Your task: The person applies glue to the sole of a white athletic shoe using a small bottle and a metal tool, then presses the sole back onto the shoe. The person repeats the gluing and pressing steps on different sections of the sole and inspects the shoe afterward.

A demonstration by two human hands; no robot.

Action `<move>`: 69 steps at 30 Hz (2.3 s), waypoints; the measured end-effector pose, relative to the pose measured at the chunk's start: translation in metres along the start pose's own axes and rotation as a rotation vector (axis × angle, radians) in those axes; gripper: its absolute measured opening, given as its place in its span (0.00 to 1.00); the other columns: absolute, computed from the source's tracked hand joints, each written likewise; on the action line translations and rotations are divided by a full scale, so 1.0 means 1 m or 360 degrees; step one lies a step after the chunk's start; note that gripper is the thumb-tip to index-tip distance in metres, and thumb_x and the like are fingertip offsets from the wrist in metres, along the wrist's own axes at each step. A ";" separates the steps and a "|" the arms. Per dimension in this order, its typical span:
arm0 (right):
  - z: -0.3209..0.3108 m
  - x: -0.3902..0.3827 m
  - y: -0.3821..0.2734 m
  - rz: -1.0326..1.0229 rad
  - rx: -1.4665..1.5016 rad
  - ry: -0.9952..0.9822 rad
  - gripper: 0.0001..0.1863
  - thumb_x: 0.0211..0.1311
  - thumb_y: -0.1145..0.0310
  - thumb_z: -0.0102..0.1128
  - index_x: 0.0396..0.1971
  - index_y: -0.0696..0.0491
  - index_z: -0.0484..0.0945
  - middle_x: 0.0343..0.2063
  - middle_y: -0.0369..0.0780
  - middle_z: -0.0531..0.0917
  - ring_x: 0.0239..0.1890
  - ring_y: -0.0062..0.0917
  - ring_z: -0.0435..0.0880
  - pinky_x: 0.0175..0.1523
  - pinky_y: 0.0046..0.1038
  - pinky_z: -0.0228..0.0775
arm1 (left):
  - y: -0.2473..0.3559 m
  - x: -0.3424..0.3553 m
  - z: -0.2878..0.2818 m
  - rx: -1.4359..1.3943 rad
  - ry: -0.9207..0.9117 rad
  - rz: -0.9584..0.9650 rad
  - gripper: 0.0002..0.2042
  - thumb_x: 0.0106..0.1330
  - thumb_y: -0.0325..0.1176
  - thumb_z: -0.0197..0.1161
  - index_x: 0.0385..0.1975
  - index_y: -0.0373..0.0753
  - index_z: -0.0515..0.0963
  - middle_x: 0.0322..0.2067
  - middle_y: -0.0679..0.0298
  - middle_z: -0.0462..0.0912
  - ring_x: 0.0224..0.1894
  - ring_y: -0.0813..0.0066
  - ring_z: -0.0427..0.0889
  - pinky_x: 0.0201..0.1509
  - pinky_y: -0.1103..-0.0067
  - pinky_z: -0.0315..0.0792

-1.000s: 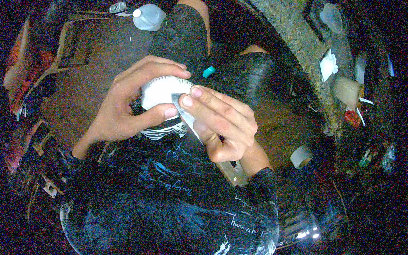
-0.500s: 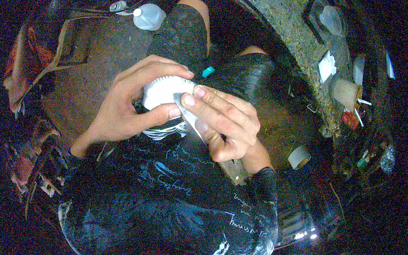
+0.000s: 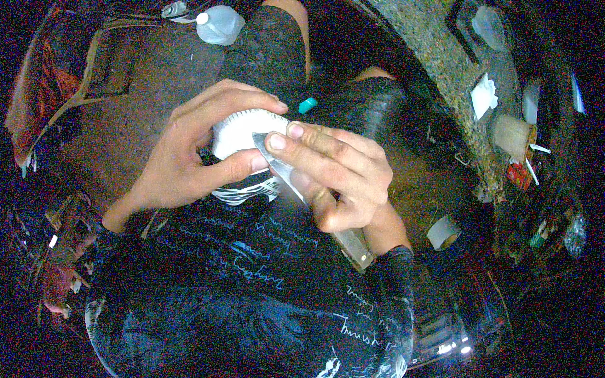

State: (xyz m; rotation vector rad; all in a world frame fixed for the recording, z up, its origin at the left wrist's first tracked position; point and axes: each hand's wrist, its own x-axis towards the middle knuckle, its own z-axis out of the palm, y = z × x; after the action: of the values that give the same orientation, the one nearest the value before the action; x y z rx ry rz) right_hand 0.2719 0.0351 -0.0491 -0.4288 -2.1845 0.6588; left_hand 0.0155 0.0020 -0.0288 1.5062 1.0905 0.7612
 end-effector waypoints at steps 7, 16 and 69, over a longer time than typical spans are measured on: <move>-0.018 0.005 0.012 -0.0201 0.0096 -0.0027 0.17 0.55 0.79 0.67 0.27 0.51 0.64 0.46 0.58 0.90 0.47 0.52 0.92 0.42 0.42 0.93 | 0.008 0.010 -0.009 -0.0089 -0.0132 0.0009 0.27 0.64 0.34 0.76 0.63 0.36 0.80 0.57 0.54 0.84 0.61 0.59 0.84 0.66 0.67 0.75; -0.035 -0.010 -0.012 0.0231 0.0258 0.0072 0.11 0.59 0.82 0.63 0.40 0.71 0.85 0.49 0.62 0.88 0.53 0.55 0.91 0.54 0.48 0.89 | 0.007 0.025 -0.001 -0.0263 -0.0264 0.0031 0.25 0.64 0.34 0.77 0.61 0.35 0.83 0.50 0.56 0.89 0.55 0.65 0.88 0.61 0.69 0.78; -0.039 0.007 -0.026 0.0393 -0.0181 0.0084 0.03 0.77 0.76 0.60 0.45 0.59 0.78 0.38 0.52 0.93 0.38 0.42 0.95 0.40 0.34 0.88 | 0.014 0.049 -0.017 0.0479 -0.0548 0.0392 0.18 0.81 0.40 0.56 0.58 0.34 0.83 0.48 0.49 0.89 0.52 0.49 0.87 0.58 0.60 0.79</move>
State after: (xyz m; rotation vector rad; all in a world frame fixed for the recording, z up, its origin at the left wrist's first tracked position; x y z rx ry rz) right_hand 0.2957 0.0299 -0.0077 -0.7763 -2.1445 0.6481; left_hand 0.0219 0.0539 -0.0160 1.9701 0.7908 0.4876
